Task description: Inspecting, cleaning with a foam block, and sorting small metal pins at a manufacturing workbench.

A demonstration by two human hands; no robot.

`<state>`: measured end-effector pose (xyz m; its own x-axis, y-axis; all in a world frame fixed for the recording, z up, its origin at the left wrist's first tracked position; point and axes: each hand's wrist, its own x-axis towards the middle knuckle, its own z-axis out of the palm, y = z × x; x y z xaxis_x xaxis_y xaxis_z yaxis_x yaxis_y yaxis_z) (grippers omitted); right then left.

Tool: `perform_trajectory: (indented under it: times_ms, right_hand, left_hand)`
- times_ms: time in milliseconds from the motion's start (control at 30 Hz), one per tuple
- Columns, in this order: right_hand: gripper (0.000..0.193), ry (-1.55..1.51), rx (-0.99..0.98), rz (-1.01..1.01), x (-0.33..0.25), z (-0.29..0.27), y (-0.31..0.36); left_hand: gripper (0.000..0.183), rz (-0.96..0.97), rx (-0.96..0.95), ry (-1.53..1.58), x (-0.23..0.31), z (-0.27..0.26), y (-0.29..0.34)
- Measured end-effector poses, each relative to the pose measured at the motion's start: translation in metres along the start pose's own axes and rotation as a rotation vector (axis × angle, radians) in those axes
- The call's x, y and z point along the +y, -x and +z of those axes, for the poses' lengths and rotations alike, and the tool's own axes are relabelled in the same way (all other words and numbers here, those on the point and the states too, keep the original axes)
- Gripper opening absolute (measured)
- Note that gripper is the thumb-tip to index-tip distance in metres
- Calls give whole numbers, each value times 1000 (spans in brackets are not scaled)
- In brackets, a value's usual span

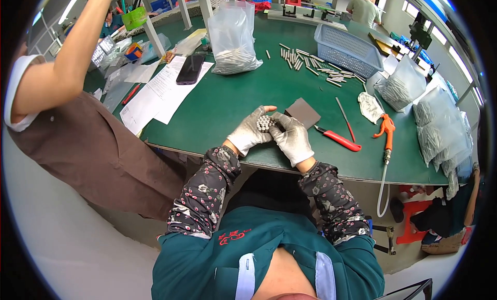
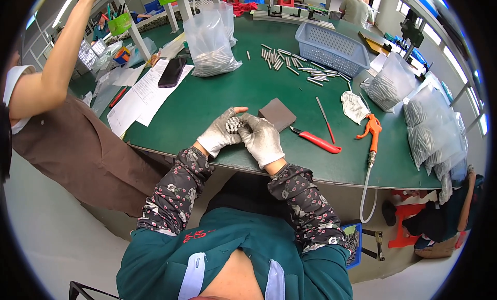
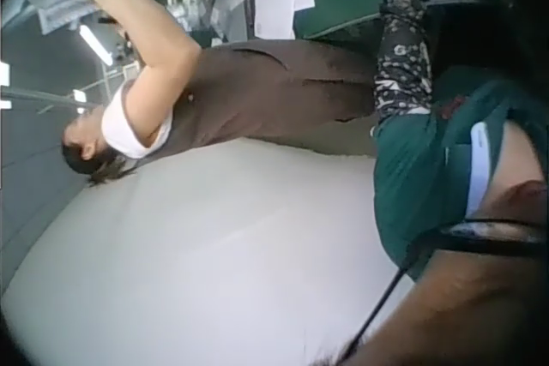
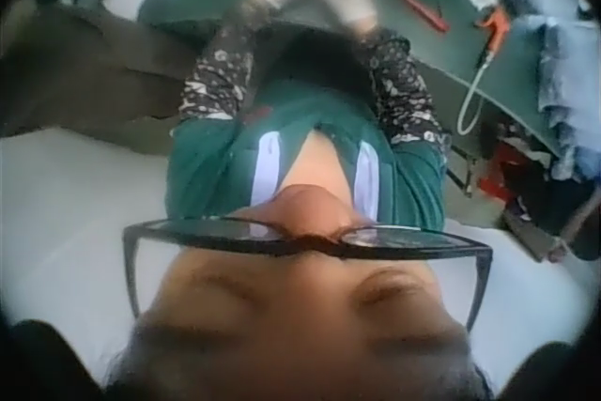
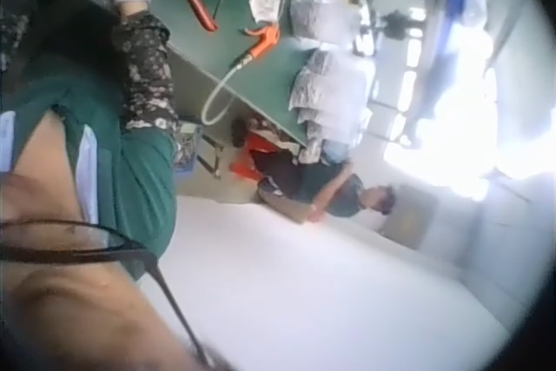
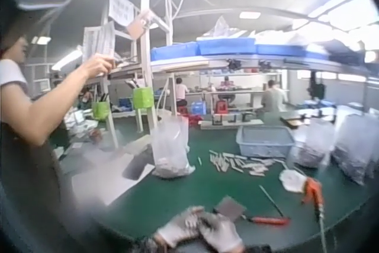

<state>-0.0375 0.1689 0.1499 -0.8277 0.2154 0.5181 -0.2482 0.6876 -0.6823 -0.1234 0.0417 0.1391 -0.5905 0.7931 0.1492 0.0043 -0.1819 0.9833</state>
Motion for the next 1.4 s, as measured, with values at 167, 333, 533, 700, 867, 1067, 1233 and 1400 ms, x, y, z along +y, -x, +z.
perform_trajectory:
  times_ms: [167,333,533,700,867,1067,1233,1400]
  right_hand:
    - [27,13,-46,44,2,-5,0]
    - [25,28,-153,65,-10,-27,-11]
    - [41,537,-69,13,-15,-52,-27]
    - [62,852,-192,79,17,-40,-22]
    - [42,392,-45,-112,-14,-52,-24]
    - [32,797,45,-136,-22,-49,-34]
    - [28,553,-51,-345,-40,-36,-9]
    - [26,615,89,-246,-30,-51,-23]
  left_hand:
    - [72,47,32,-155,-7,1,-4]
    - [70,47,60,-196,-1,4,-2]
    - [70,-45,27,-153,5,5,0]
    - [67,-69,35,-191,6,6,1]
    - [58,-77,87,-87,-5,6,1]
    - [43,-122,77,-75,-1,1,1]
    - [38,-48,119,45,-3,7,3]
    - [42,-108,112,-283,-2,6,-3]
